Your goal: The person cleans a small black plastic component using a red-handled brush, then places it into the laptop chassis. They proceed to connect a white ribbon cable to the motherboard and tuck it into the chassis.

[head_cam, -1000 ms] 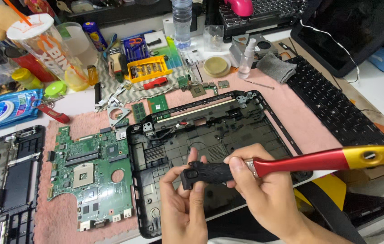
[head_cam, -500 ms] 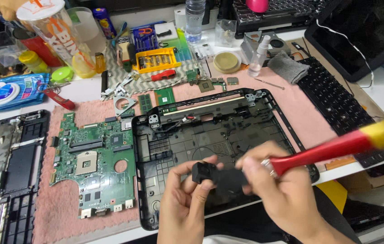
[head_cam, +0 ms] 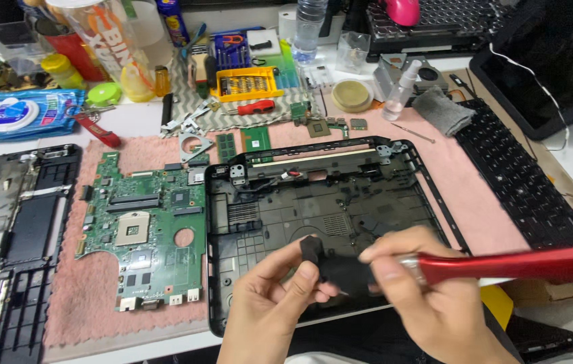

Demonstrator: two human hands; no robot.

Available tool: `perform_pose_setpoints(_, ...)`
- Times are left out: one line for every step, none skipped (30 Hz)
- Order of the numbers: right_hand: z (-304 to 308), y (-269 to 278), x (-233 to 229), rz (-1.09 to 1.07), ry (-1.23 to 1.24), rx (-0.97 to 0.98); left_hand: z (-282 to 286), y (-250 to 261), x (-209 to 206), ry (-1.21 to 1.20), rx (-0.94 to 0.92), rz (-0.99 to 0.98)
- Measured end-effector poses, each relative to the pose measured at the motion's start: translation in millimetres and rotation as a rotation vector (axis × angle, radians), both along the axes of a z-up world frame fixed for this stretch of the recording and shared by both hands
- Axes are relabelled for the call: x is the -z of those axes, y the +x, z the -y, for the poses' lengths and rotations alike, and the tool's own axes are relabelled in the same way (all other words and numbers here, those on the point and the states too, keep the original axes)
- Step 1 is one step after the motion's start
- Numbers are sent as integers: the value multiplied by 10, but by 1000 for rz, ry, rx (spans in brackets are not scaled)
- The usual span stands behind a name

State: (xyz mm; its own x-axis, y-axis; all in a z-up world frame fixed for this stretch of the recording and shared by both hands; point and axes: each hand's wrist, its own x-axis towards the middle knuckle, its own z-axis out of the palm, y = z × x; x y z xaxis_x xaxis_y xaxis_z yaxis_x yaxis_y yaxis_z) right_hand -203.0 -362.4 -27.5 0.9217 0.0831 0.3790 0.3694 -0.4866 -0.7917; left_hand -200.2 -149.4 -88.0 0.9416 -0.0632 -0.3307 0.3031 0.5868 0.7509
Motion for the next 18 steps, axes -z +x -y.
perform_pose_setpoints(-25, 4, -3, 0, 0, -4, 6, 5, -10, 0, -4, 0)
perform_pose_setpoints(-45, 5, -11, 23, -29, -24, 17, 14, -23, -1, -10, -83)
perform_pose_setpoints(-62, 5, -21, 46, -58, -44, 30, 23, -37, -3, -15, -165)
perform_pose_setpoints(-52, -2, -24, 48, -58, -44, 12, 23, 37, -3, -15, -163)
perform_pose_setpoints(-40, -9, -28, -17, -125, -40, -4, 23, 112, 58, 16, -75)
perform_pose_setpoints(-26, -20, -29, -82, -192, -35, -19, 25, 188, 120, 50, 13)
perform_pose_setpoints(-55, -15, -2, -81, -191, -32, -9, 23, 137, 121, 52, 16)
perform_pose_setpoints(-79, -20, 26, -28, -58, 22, 7, 11, 90, 75, 30, -6)
perform_pose_setpoints(-103, -25, 53, 26, 76, 75, 23, -1, 41, 30, 7, -27)
perform_pose_setpoints(-82, -9, -6, 28, 76, 77, 8, 9, 61, 31, 8, -25)
perform_pose_setpoints(-61, 5, -68, -56, -14, -9, -9, 17, 77, 68, 10, -11)
perform_pose_setpoints(-47, 23, -128, -138, -101, -96, -33, 28, 93, 106, 10, 4)
perform_pose_setpoints(-31, 30, -84, -134, -100, -97, -46, 29, 30, 108, 9, 8)
perform_pose_setpoints(-13, 30, -40, -127, -45, -76, -57, 28, -32, 136, 32, -19)
perform_pose_setpoints(6, 32, 7, -120, 10, -56, -66, 29, -91, 164, 55, -45)
perform_pose_setpoints(-8, 32, 17, -119, 11, -55, -56, 21, -120, 164, 57, -44)
perform_pose_setpoints(-23, 32, 28, -68, 83, 5, -46, 14, -148, 189, 85, -50)
perform_pose_setpoints(-37, 37, 35, -16, 154, 64, -35, 9, -178, 214, 112, -56)
